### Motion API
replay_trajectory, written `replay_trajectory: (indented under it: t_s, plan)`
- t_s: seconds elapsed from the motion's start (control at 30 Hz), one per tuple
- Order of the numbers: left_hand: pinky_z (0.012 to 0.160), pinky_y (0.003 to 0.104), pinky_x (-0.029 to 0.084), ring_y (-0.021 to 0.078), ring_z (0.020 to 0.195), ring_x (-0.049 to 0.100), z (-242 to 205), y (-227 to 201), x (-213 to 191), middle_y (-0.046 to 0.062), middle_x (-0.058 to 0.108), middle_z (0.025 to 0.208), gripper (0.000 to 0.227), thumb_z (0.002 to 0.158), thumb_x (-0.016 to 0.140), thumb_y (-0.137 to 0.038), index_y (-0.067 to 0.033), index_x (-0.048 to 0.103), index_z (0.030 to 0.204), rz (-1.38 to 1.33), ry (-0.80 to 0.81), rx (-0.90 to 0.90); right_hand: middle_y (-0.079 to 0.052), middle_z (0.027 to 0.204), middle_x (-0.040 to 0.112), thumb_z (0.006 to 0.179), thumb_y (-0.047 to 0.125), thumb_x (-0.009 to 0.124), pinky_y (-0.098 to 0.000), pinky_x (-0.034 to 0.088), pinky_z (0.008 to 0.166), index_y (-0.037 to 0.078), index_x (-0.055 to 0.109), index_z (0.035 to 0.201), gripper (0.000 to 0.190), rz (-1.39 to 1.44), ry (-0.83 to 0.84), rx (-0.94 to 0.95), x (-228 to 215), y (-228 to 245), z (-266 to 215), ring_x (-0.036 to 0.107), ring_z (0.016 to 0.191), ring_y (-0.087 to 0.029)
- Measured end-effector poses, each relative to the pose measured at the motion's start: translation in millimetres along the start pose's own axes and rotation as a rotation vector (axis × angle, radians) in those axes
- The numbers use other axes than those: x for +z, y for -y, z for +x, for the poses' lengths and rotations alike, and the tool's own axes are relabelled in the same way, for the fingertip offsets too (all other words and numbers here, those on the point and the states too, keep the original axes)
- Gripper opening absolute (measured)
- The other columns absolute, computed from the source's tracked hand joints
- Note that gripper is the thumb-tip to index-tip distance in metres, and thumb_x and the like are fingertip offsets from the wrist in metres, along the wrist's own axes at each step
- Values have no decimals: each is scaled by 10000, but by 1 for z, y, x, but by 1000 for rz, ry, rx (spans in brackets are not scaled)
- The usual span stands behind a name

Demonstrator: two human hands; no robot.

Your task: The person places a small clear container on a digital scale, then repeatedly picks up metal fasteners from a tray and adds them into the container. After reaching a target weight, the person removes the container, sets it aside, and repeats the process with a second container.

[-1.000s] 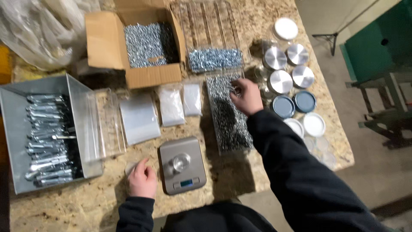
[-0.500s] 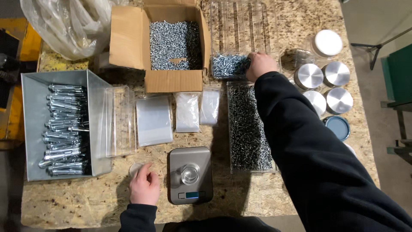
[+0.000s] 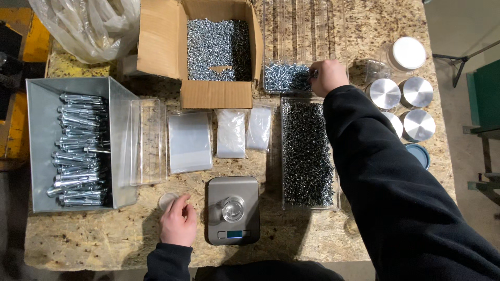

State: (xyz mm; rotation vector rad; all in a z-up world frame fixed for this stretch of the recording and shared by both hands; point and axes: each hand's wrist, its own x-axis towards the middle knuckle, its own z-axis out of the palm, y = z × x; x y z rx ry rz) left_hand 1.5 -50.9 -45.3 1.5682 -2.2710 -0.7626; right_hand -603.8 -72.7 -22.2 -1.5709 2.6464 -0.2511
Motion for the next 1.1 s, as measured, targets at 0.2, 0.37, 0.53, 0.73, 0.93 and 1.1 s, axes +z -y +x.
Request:
replay_trajectory:
  t_s: [0.2,0.37,0.53,0.73,0.93,1.1]
  plan:
    - [814,431,611,275,901,756,-7,9,2,81,771,1106,316,885,616,-128,-139,773,1159,-6,-45,33,-126,779,767,844,240,751,-480,643,705,172,831,1086,264,-137,-62,-95,3,-7,1,739,717,-335]
    - [796,419,594,274,886,744,-12,8,0,71,767,1080,296,897,608,-136,-146,772,1143,-23,-43,15,-109,659,689,844,105,638,-475,598,621,108,767,793,139,10,-186,-149,-5,-6,-7,658,570,-314]
    - [757,432,594,280,838,740,-17,9,-3,51,770,1046,287,897,602,-154,-157,771,1129,7,-52,4,-133,921,787,928,183,776,-416,629,830,82,831,1010,141,267,-141,143,-25,4,-14,755,829,-278]
    - [800,405,608,257,891,751,-26,11,-4,61,776,1111,277,904,617,-135,-155,774,1131,-2,-64,-4,-18,823,771,893,141,786,-246,653,648,96,804,891,48,734,-217,328,-39,11,-18,731,712,-95]
    - [791,426,590,269,874,740,-42,11,-4,46,781,1040,293,878,614,-146,-184,787,1112,31,-117,-7,-11,669,680,823,-16,772,-205,674,540,64,705,689,170,1096,-240,455,-33,13,-16,720,591,-97]
    - [819,421,601,256,918,753,-48,7,-5,50,785,1086,275,898,610,-165,-172,784,1111,33,-117,-8,-40,740,712,783,1,775,-221,690,548,51,766,809,57,1132,-246,537,-29,10,-17,732,619,-128]
